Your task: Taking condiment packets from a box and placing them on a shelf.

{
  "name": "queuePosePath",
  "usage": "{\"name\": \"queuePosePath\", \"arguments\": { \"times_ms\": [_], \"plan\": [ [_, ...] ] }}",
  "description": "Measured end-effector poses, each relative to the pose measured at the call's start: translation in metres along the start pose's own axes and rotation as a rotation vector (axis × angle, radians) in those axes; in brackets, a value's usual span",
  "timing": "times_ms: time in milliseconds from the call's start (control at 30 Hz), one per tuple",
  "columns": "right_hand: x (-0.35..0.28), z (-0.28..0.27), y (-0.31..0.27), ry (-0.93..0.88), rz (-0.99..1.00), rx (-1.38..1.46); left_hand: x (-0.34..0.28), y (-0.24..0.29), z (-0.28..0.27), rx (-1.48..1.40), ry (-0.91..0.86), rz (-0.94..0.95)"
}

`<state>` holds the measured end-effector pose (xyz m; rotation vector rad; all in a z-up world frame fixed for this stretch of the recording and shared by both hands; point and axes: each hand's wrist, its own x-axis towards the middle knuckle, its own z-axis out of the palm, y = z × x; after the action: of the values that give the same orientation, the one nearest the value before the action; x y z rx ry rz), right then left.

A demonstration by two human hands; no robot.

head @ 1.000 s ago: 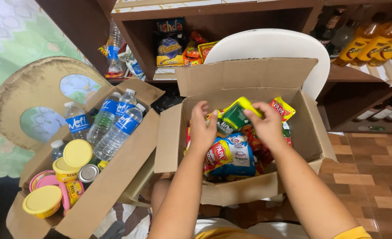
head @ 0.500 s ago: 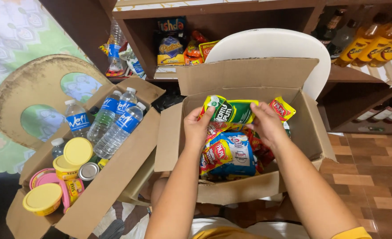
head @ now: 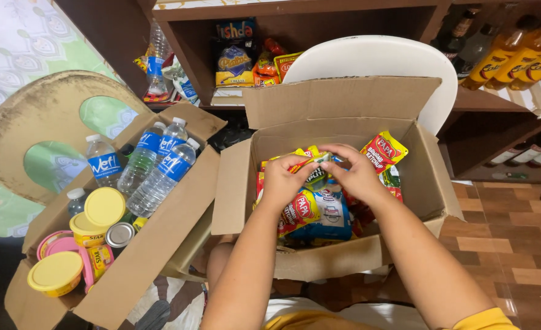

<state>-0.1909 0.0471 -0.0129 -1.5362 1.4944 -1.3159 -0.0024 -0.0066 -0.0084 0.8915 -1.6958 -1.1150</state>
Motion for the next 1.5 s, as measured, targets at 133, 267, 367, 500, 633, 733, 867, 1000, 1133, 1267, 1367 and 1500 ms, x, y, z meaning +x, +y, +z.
{"name": "queuePosePath", "arguments": {
  "times_ms": [133, 267, 367, 500, 633, 733, 867, 1000, 1133, 1267, 1367, 1500],
  "plan": [
    [0.004, 0.001, 0.040, 0.009, 0.015, 0.206, 0.003, -0.006, 0.003, -0.013, -0.059, -0.024],
    [0.004, -0.004, 0.042, 0.114, 0.056, 0.181, 0.011, -0.019, 0.002, -0.305, -0.005, -0.092],
    [0.006, -0.007, 0.043, 0.187, 0.065, 0.307, 0.015, -0.035, 0.003, -0.490, 0.006, -0.218],
    [0.009, -0.006, 0.052, 0.289, 0.094, 0.411, 0.014, -0.028, 0.006, -0.458, 0.069, -0.219],
    [0.009, -0.005, 0.051, 0.279, 0.047, 0.380, 0.015, -0.031, 0.005, -0.419, 0.116, -0.076],
    [0.009, -0.006, 0.049, 0.257, 0.042, 0.338, 0.018, -0.040, 0.003, -0.424, 0.096, -0.150],
    [0.010, -0.008, 0.061, 0.245, 0.059, 0.371, 0.019, -0.041, 0.004, -0.536, 0.084, -0.158],
    [0.013, -0.006, 0.054, 0.226, 0.086, 0.505, 0.022, -0.071, 0.009, -0.610, 0.101, -0.123],
    [0.015, -0.013, 0.035, 0.201, 0.111, 0.475, 0.016, -0.026, 0.002, -0.513, 0.019, -0.091],
    [0.018, -0.022, 0.008, 0.211, 0.089, 0.314, 0.009, -0.007, 0.007, -0.638, -0.165, -0.221],
    [0.021, -0.030, -0.014, 0.220, 0.085, 0.419, 0.004, -0.009, 0.011, -0.512, -0.253, -0.235],
    [0.021, -0.037, -0.059, 0.148, 0.073, 0.627, 0.003, -0.003, 0.007, -0.460, -0.254, -0.184]
  ]
}}
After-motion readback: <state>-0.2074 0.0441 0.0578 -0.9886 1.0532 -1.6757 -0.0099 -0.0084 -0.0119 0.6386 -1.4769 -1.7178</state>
